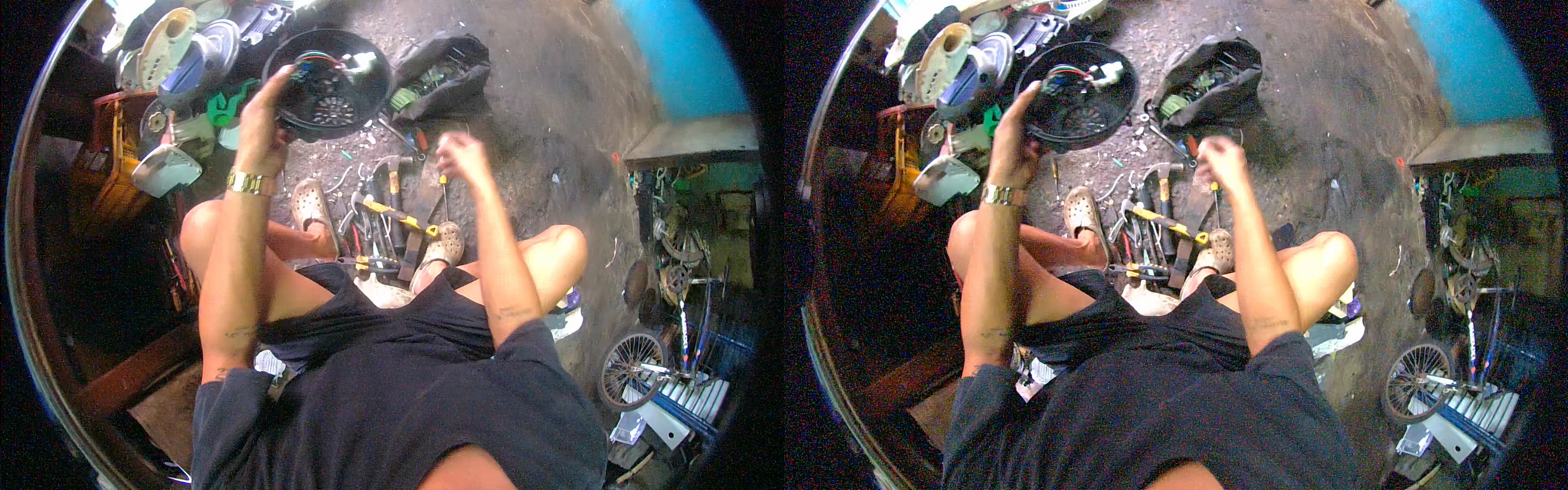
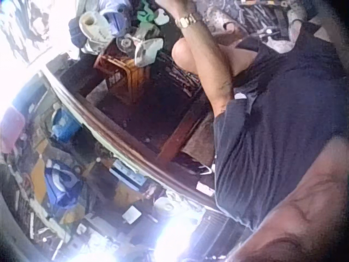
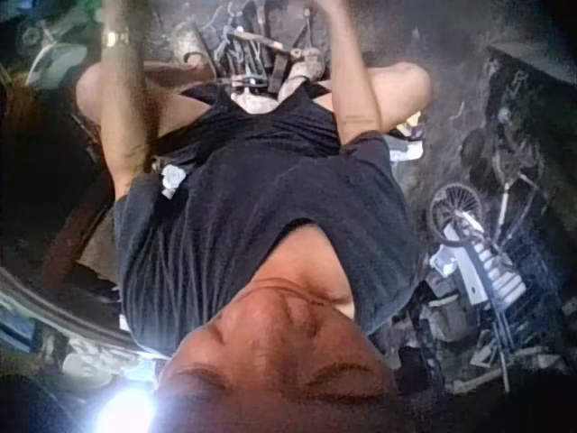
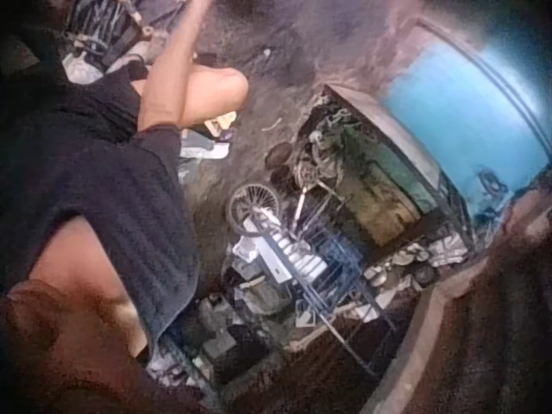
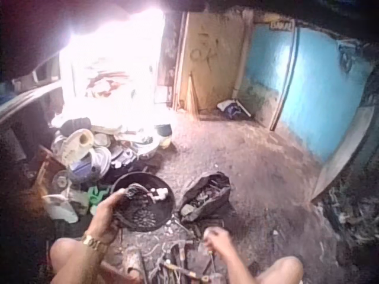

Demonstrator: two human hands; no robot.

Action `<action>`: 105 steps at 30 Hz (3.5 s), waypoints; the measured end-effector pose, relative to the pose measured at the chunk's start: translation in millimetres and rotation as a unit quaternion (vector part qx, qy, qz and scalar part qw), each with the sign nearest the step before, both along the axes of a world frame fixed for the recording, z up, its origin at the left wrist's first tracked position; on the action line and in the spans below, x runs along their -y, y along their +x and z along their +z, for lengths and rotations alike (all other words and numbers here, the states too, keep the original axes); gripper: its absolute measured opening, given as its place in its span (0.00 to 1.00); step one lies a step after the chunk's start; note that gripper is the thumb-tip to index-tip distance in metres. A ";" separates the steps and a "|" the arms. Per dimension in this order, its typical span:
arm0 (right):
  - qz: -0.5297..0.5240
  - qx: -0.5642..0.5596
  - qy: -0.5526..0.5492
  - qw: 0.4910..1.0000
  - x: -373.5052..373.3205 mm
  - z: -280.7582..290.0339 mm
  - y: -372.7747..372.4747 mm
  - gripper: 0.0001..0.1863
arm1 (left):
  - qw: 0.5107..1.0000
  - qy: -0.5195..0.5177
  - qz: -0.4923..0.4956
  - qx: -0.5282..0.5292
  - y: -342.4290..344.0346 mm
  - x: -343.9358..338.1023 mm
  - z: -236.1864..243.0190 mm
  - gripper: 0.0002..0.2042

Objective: The person sits on the floor and uses a hammer to break a white plastic container, then uses a screwdriver to pry open a black plastic casing. The person handles small internal components and wires from the casing.

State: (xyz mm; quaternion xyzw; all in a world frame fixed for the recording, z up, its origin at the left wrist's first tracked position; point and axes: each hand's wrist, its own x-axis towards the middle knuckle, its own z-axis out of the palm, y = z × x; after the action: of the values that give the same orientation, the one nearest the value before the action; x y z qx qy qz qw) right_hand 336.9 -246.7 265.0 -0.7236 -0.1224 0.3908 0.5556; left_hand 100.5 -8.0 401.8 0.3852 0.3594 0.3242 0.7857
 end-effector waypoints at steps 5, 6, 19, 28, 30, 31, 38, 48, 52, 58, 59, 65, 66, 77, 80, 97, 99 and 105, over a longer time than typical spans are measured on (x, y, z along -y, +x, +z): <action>-0.102 -0.080 -0.272 0.954 72.6 -206.2 -6.6 0.08 | 0.997 0.016 0.058 -0.042 -13.1 -14.8 -2.2 0.15; -0.112 -0.077 -0.336 0.932 87.6 -224.5 -14.9 0.08 | 0.997 0.031 0.066 -0.038 -18.5 -20.1 -9.3 0.16; 0.105 0.245 -0.349 0.898 49.6 -254.1 -3.3 0.18 | 0.978 0.099 0.182 0.016 -42.0 -16.7 38.3 0.18; 0.159 0.343 -0.230 0.897 -29.0 -161.6 -39.7 0.11 | 0.979 0.058 0.192 0.034 -20.4 -7.4 56.6 0.18; 0.223 0.252 -0.214 0.917 -5.4 -188.0 -86.0 0.16 | 0.982 0.040 0.178 0.046 -19.8 -9.5 52.6 0.24; 0.289 0.245 -0.251 0.891 10.6 -197.1 -100.9 0.19 | 0.983 0.038 0.168 0.055 -18.2 -11.1 49.0 0.24; 0.065 0.392 -0.234 0.888 -51.2 -202.8 6.5 0.21 | 0.979 0.059 0.195 0.004 -33.5 -14.6 53.5 0.22; 0.061 0.247 -0.425 0.869 -113.2 -255.1 65.1 0.19 | 0.975 0.031 0.219 0.005 -32.8 -32.9 50.4 0.28; 0.106 0.303 -0.437 0.840 -115.2 -226.3 46.1 0.19 | 0.971 0.052 0.233 0.016 -41.4 -35.3 42.1 0.21; 0.254 0.209 -0.472 0.818 -55.1 -177.4 143.3 0.31 | 0.978 0.074 0.193 0.041 -16.9 -29.7 39.9 0.29; 0.311 0.238 -0.420 0.819 -103.1 -111.0 85.1 0.27 | 0.969 0.061 0.235 0.036 -48.5 -35.4 20.8 0.30; 0.132 0.375 0.030 0.917 -45.0 152.2 76.9 0.22 | 0.965 0.136 0.217 0.052 -5.8 -0.3 21.7 0.29; 0.107 0.336 0.108 0.929 -38.3 215.6 27.0 0.19 | 0.967 0.131 0.207 0.063 -9.6 4.5 21.3 0.28; 0.204 0.552 0.171 0.790 1.9 325.7 -95.7 0.14 | 0.951 0.262 0.149 0.062 9.4 49.5 45.1 0.24; 0.209 0.570 0.190 0.772 -6.7 326.6 -99.2 0.14 | 0.952 0.256 0.147 0.081 7.0 44.2 38.2 0.25; 0.221 0.593 0.128 0.764 -26.6 328.8 -108.3 0.14 | 0.942 0.289 0.168 0.019 1.5 47.2 45.4 0.26; 0.220 0.618 0.122 0.745 -28.9 332.7 -109.2 0.15 | 0.927 0.332 0.169 -0.038 -0.4 49.8 53.1 0.27; 0.243 0.497 0.035 0.833 -45.1 344.5 -100.0 0.19 | 0.859 0.434 0.235 -0.134 4.5 55.3 55.9 0.28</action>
State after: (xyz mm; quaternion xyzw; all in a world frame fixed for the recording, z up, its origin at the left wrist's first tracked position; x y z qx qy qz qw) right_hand 236.8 -201.6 609.5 -0.7476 -0.5671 0.0968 0.3319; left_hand 104.9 -63.3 457.7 0.6309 0.3639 0.5679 0.3835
